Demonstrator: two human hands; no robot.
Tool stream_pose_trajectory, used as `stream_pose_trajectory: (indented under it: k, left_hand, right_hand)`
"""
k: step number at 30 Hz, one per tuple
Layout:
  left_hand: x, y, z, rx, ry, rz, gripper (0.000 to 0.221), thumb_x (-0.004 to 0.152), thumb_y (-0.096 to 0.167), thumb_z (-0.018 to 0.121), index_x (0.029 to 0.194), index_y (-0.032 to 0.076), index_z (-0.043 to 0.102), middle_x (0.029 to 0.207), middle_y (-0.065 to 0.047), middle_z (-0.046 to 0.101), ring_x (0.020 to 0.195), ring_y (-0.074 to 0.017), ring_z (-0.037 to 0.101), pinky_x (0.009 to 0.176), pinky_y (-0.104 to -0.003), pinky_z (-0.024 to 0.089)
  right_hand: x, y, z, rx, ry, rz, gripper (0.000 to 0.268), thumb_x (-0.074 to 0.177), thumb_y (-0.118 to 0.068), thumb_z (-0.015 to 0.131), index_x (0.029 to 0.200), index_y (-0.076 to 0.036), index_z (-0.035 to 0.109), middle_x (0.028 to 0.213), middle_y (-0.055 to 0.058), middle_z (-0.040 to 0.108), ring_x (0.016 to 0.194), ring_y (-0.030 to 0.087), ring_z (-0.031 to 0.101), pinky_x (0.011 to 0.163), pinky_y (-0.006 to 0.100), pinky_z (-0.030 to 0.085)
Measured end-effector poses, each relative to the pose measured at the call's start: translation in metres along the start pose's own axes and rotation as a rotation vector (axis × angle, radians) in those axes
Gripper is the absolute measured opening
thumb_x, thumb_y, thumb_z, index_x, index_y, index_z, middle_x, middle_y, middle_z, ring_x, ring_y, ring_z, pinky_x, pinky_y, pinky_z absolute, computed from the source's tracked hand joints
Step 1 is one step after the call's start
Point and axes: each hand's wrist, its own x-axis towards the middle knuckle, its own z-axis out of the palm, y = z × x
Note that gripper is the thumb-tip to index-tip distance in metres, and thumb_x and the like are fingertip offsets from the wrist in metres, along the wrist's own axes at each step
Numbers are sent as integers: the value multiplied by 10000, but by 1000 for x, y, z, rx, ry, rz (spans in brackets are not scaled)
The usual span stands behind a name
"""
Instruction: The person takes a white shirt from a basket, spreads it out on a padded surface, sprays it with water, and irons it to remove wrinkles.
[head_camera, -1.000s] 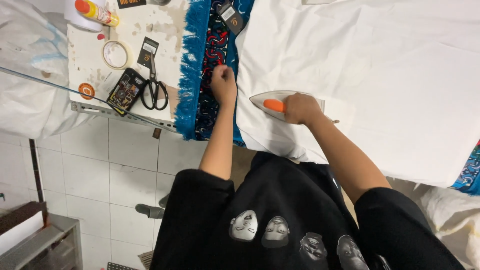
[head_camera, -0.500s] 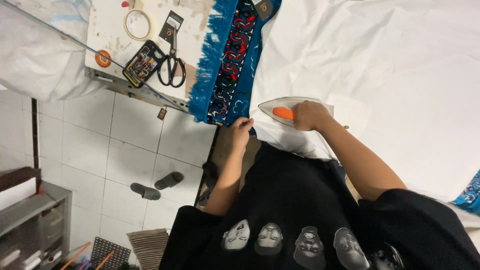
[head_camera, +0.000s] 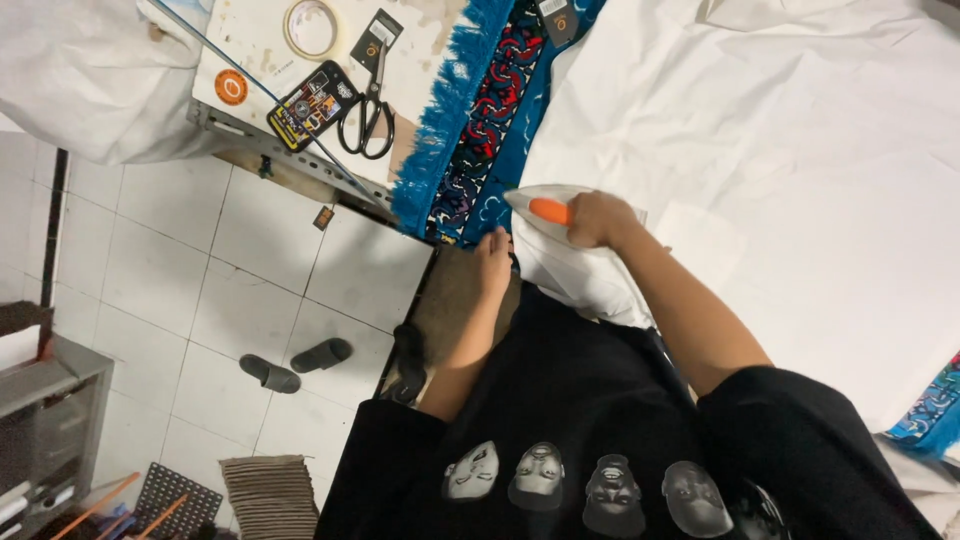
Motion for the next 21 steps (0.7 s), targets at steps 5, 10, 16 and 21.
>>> stream_pose_trajectory:
  k: [5, 10, 16, 21]
  left_hand:
    - [11, -17, 6, 113, -36, 49, 441, 773, 496, 871, 921, 95, 762, 772, -83, 733, 752, -259, 736, 645, -317, 563]
    - [19, -42, 15, -10, 15, 142, 202, 817, 226, 838, 898, 57, 764, 773, -123, 724, 731, -241, 678, 671, -337, 522]
    - [27, -56, 13, 114, 25, 163, 164, 891, 248, 798, 951, 98, 765, 874, -102, 760, 831, -287, 723, 745, -352, 554]
    - [11, -42, 12, 263, 125, 251, 125, 934, 203, 727, 987, 90, 727, 918, -140, 760, 903, -380, 713, 802, -449, 552]
  right_hand:
    - [-17, -20, -8, -41, 59, 38, 422, 756, -263, 649, 1105, -78, 798, 1035, 220, 772, 1049, 425, 739, 916, 526, 584]
    - [8, -1, -25, 134, 178, 75, 463, 768, -307, 653, 1121, -32, 770, 1067, 281, 740, 1075, 481, 701, 898, 592, 559]
    - [-70, 44, 28, 3, 28, 154, 505, 746, -349, 698, 1141, -48, 793, 1068, 223, 775, 1078, 418, 732, 915, 530, 581]
    - [-147, 149, 45, 124, 2, 385, 560, 766, -375, 689, 1183, -10, 772, 1126, 253, 768, 1115, 431, 715, 937, 537, 578]
